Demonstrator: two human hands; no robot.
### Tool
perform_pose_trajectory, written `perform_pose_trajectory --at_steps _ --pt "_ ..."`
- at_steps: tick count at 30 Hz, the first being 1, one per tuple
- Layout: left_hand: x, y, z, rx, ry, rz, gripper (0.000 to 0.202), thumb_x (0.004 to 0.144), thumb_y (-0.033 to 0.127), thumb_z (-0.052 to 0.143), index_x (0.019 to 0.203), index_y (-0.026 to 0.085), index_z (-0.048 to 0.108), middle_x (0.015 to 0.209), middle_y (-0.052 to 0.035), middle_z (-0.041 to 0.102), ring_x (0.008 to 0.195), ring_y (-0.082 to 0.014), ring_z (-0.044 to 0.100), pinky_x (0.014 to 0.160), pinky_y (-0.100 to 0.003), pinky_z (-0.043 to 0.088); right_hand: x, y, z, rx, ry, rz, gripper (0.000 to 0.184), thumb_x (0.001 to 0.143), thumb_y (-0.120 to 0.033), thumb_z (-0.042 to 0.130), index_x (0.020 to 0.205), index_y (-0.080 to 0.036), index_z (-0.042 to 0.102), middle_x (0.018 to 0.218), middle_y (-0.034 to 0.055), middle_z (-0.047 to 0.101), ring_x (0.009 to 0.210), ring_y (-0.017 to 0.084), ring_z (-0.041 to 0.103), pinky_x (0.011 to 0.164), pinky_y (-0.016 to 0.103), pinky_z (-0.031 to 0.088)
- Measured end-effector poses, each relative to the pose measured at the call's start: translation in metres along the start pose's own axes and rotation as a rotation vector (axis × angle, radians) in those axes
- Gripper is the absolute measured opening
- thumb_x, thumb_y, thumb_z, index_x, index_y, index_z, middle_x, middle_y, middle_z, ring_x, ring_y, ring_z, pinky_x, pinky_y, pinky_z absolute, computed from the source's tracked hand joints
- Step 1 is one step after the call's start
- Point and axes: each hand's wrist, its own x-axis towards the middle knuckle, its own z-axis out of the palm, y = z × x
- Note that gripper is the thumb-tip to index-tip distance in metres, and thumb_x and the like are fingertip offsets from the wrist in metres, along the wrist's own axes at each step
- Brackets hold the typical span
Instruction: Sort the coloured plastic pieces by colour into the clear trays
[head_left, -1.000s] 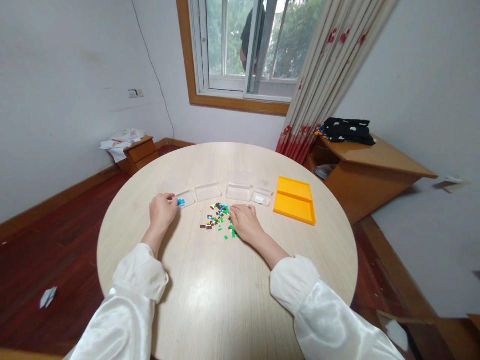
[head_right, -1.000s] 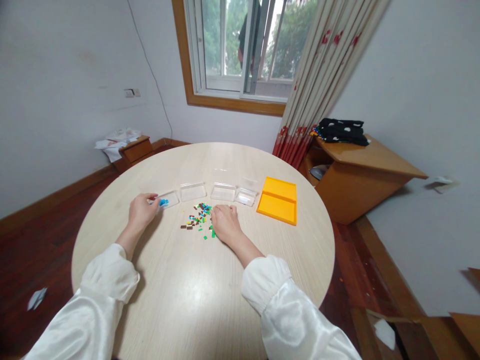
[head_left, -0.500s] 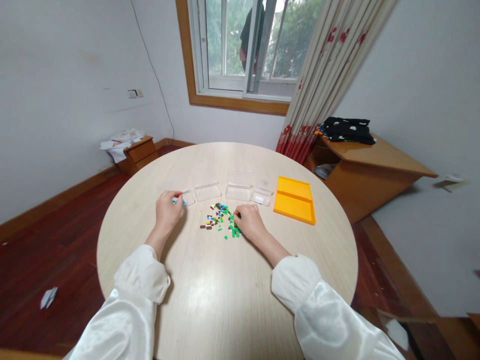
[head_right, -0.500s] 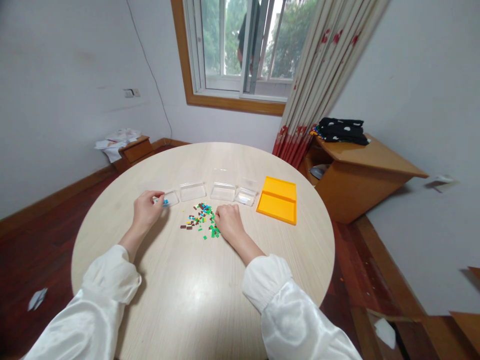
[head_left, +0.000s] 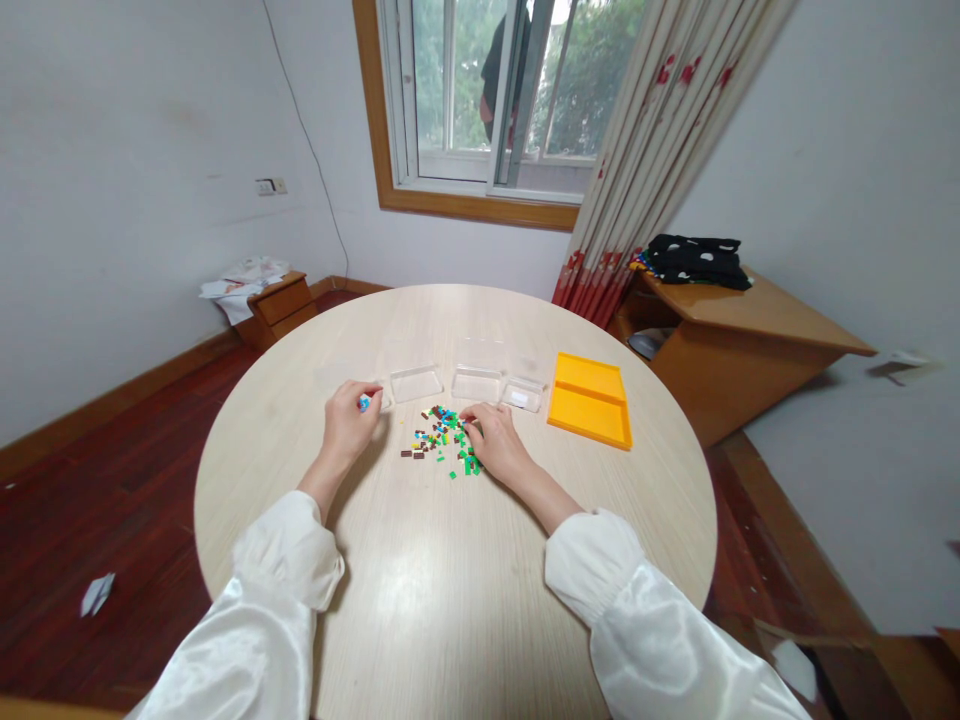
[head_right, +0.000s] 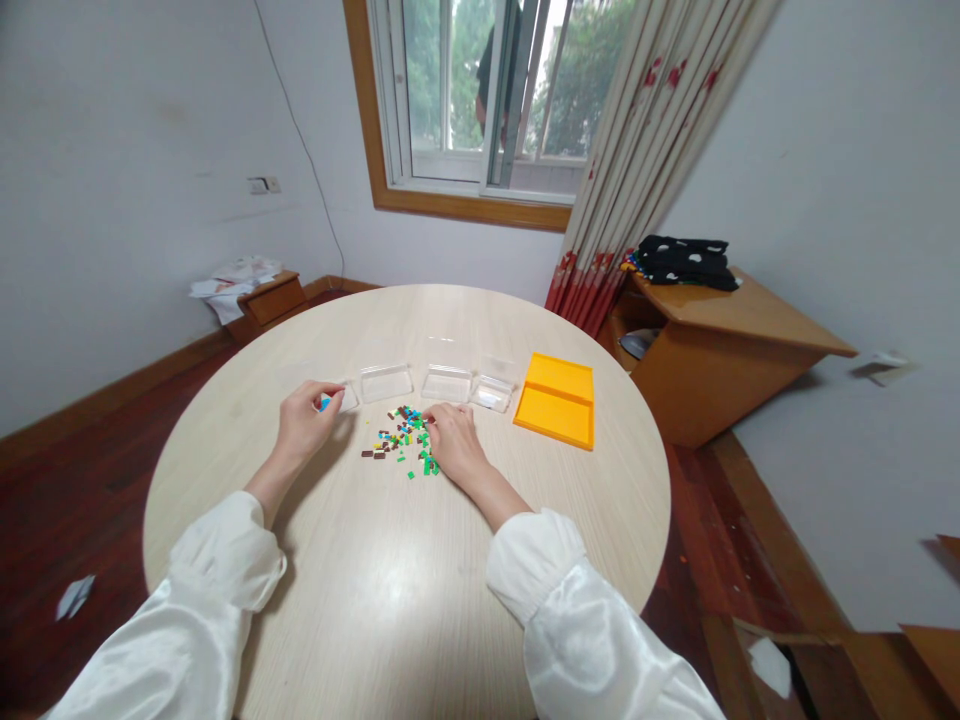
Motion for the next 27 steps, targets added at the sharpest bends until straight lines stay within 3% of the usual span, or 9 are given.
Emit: perform_pose_trajectory --at_steps 7,16,24,27 --pt "-0.011 0.015 0.008 -0.146 -0.207 0.19 0.02 0.078 0.029 0.052 0.074 0.016 0.066 0.072 -0.0045 0.064 0.065 -0.0152 0.053 0.064 -0.028 0.042 0.001 -0.005 0.007 0.219 0.084 -0.038 0.013 0.081 -0.01 0.049 0.085 -0.017 0.059 0.086 0.0045 0.064 0.082 0.015 0.059 0.077 0.027 0.044" --pt "-0.023 0.028 0.013 -0.322 -0.465 0.327 0.014 0.076 0.031 0.062 0.082 0.018 0.067 0.082 -0.0053 0.067 0.078 -0.0169 0.058 0.073 -0.03 0.044 0.001 -0.012 0.02 0.52 0.066 0.024 0.004 0.078 -0.019 0.053 0.078 -0.018 0.057 0.073 -0.0004 0.062 0.065 0.012 0.059 0.064 0.024 0.048" --pt "-0.025 0.033 0.013 -0.327 -0.51 0.315 0.012 0.079 0.026 0.057 0.08 0.019 0.068 0.079 -0.005 0.067 0.076 -0.0159 0.058 0.072 -0.029 0.044 0.001 -0.014 0.025 0.646 0.078 0.057 0.006 0.077 -0.024 0.055 0.075 -0.019 0.056 0.074 0.0005 0.064 0.07 0.013 0.062 0.068 0.027 0.051" --pt "-0.022 0.032 0.011 -0.311 -0.479 0.292 0.015 0.079 0.027 0.055 0.079 0.018 0.066 0.08 -0.005 0.066 0.075 -0.0157 0.057 0.07 -0.028 0.044 0.0 -0.013 0.023 0.591 0.077 0.036 0.007 0.079 -0.022 0.053 0.079 -0.018 0.059 0.077 0.0016 0.065 0.072 0.014 0.062 0.07 0.027 0.051"
